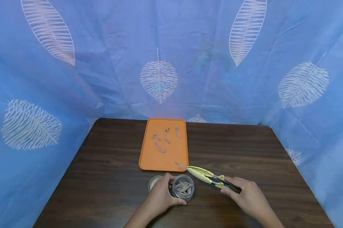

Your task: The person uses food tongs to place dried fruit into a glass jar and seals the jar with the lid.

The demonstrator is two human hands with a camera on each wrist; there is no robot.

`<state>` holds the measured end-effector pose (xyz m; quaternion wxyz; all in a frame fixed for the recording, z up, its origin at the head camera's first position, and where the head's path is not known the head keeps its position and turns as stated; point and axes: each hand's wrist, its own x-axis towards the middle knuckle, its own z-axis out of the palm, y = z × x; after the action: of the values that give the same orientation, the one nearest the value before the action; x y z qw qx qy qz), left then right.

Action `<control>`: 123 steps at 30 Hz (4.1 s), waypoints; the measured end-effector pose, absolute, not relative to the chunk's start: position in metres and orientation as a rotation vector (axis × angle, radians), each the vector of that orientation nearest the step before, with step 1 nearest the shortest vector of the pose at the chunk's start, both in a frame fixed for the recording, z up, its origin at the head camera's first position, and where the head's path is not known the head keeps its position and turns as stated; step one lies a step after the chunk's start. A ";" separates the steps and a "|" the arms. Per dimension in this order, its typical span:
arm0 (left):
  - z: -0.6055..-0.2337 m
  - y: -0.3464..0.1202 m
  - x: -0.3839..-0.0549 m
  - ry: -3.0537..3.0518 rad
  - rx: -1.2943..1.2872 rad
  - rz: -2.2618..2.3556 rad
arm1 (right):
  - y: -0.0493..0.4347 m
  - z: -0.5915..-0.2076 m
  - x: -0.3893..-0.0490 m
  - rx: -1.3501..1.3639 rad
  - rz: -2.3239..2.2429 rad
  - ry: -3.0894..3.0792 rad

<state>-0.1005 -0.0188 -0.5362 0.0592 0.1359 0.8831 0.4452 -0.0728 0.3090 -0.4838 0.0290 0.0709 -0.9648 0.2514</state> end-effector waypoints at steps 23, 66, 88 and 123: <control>-0.537 -0.017 -0.102 2.706 0.402 1.318 | 0.335 -0.475 -0.045 0.330 0.613 -3.040; -0.536 -0.016 -0.100 2.709 0.418 1.345 | 0.292 -0.467 -0.063 0.271 0.912 -2.942; -0.536 -0.018 -0.102 2.687 0.402 1.305 | 0.245 -0.495 -0.157 0.222 0.956 -2.999; -0.538 -0.019 -0.104 2.683 0.437 1.331 | 0.198 -0.503 -0.179 0.260 0.435 -3.144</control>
<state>-0.1040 -0.0187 -0.5385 0.0572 0.1442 0.8849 0.4391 -0.1793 0.1981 -0.5034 -0.0217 0.0817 -0.9870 0.1365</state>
